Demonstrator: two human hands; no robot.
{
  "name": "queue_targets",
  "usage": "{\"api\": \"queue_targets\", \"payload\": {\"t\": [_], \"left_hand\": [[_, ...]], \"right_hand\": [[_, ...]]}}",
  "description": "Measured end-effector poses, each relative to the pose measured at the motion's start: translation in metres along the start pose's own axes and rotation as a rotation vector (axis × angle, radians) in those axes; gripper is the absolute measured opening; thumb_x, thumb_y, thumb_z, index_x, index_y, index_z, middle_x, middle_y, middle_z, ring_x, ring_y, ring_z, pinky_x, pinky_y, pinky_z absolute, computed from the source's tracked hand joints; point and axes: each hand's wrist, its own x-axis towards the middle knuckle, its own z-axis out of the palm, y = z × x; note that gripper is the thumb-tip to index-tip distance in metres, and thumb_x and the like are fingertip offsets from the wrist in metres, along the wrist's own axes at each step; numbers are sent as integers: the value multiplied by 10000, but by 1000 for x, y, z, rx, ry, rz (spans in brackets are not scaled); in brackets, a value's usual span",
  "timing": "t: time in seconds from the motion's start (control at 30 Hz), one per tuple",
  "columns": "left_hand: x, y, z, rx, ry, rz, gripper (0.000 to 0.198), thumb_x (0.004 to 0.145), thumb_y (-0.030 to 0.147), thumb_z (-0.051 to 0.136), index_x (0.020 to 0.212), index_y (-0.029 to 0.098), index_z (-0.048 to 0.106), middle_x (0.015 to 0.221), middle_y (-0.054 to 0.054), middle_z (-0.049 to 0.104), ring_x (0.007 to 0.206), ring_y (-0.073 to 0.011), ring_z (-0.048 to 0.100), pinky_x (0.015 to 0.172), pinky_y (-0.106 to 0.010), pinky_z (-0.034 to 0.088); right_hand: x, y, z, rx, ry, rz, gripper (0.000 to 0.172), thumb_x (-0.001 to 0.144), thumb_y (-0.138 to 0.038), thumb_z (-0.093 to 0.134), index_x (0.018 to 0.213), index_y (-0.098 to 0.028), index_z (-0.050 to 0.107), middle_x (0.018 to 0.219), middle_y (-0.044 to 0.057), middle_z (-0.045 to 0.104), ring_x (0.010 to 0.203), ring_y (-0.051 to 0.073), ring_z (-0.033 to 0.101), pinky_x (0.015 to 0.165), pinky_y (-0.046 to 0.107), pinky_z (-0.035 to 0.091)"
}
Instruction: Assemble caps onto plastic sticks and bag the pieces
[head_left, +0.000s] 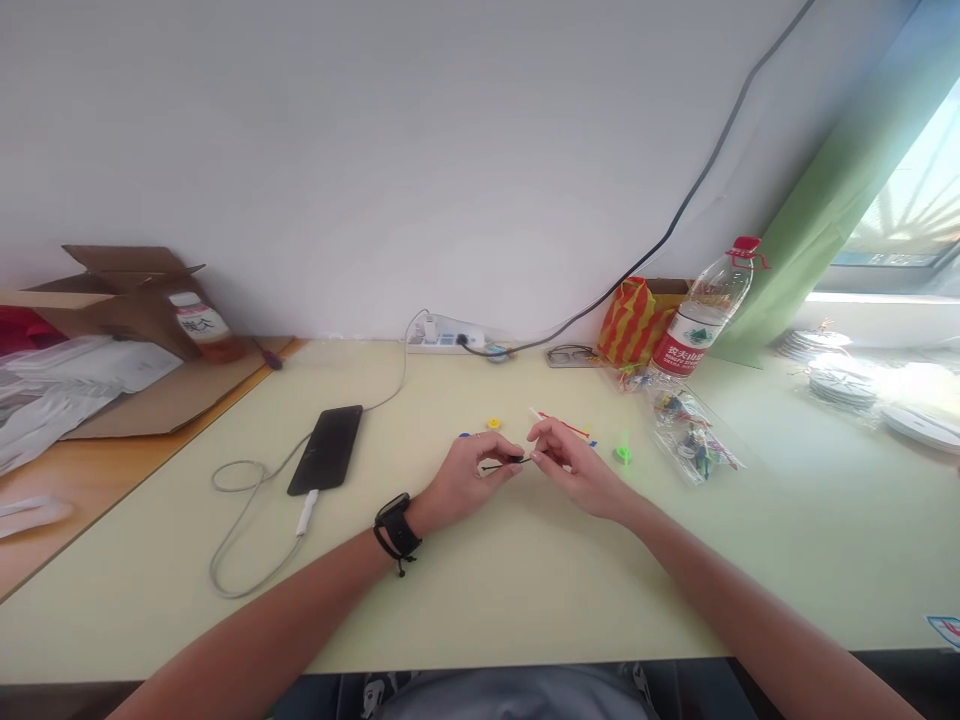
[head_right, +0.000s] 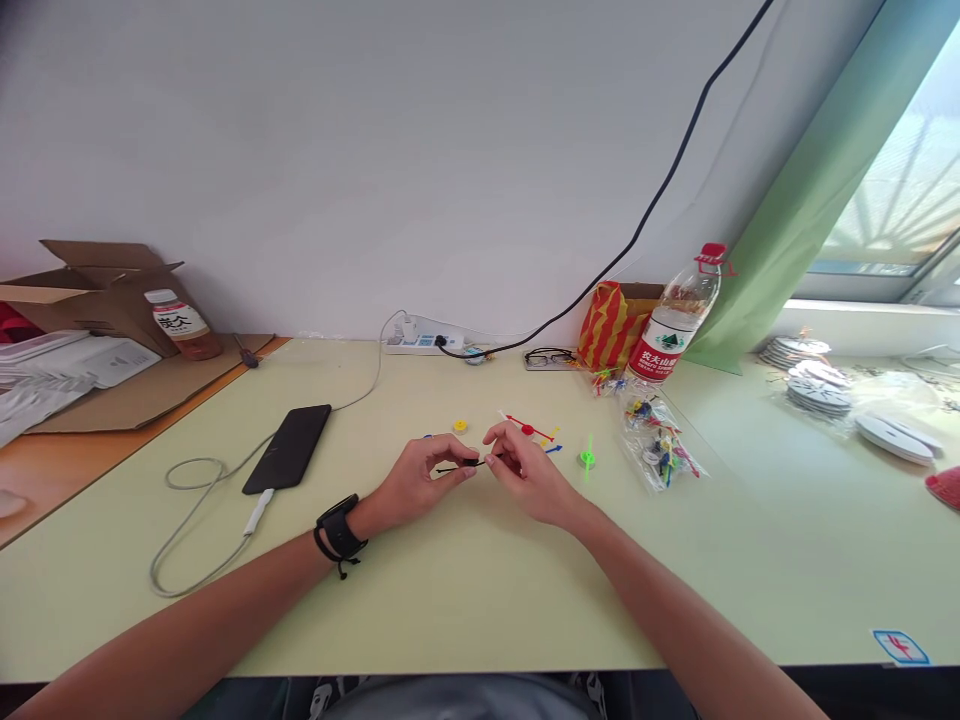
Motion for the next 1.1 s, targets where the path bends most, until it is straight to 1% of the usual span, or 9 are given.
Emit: {"api": "queue_targets", "payload": {"t": [0.23, 0.37, 0.47, 0.57, 0.73, 0.83, 0.93, 1.0, 1.1], "left_hand": [[-1, 4, 2, -219, -53, -76, 223, 922, 353, 723, 1042, 167, 753, 1123, -123, 751, 1034, -241, 711, 975, -399, 563], [0, 4, 0, -311, -80, -141, 235, 908, 362, 742, 1034, 166, 767, 1129, -130, 749, 1083, -252, 697, 996, -401, 547], [2, 0, -2, -335, -16, -198, 293, 844, 355, 812, 1068, 175, 756, 1057, -98, 750, 1011, -224, 704, 962, -385, 561], [4, -3, -3, -385, 31, -250, 312, 819, 356, 834, 1051, 165, 751, 1028, -83, 741, 986, -212, 703, 949, -382, 568], [4, -4, -4, -442, 43, -268, 317, 823, 355, 833, 1055, 159, 745, 1019, -77, 740, 969, -204, 710, 955, -384, 569], [4, -4, -4, -426, 48, -265, 329, 816, 365, 837, 1049, 152, 744, 1004, -85, 748, 946, -209, 719, 942, -389, 571], [4, -3, -4, -406, 71, -275, 345, 799, 378, 849, 1030, 145, 743, 977, -85, 752, 915, -207, 723, 925, -389, 573], [5, -2, -4, -404, 87, -275, 351, 793, 389, 852, 1019, 144, 741, 975, -86, 752, 910, -208, 725, 919, -389, 573], [5, -2, -4, -404, 87, -270, 353, 797, 399, 846, 1019, 148, 737, 982, -84, 750, 915, -208, 723, 914, -388, 572]], "right_hand": [[1, 0, -2, 39, 33, 14, 147, 1020, -372, 507, 1107, -255, 494, 777, -31, 471, 681, 146, 440, 617, 279, 377], [3, 6, -3, 28, 82, 4, 200, 1002, -394, 539, 1145, -255, 517, 925, 15, 562, 711, 143, 519, 628, 286, 442], [2, 10, -4, -123, 231, -70, 196, 982, -368, 574, 1139, -253, 555, 1042, 52, 611, 731, 151, 566, 664, 314, 490], [0, 8, -7, -298, 280, -194, 130, 993, -330, 557, 1080, -251, 611, 912, 43, 632, 744, 174, 571, 681, 328, 489], [-4, 2, -5, -259, 201, -178, 342, 1013, -340, 516, 1348, -271, 535, 957, 31, 632, 724, 160, 561, 699, 322, 494], [-4, 1, -6, -199, 105, -74, 252, 1027, -396, 479, 957, -227, 652, 821, 12, 592, 628, 140, 504, 623, 305, 450], [-4, 1, -9, -141, -68, 0, 562, 1045, -468, 421, 546, -210, 419, 589, -9, 429, 533, 130, 401, 545, 305, 364], [-3, 1, -10, -118, -48, -14, 566, 1029, -498, 464, 548, -209, 387, 578, -17, 397, 536, 128, 378, 540, 305, 337], [-1, 1, -8, -99, 90, -40, 390, 969, -499, 596, 713, -216, 517, 668, -15, 486, 593, 134, 432, 555, 295, 365]]}}
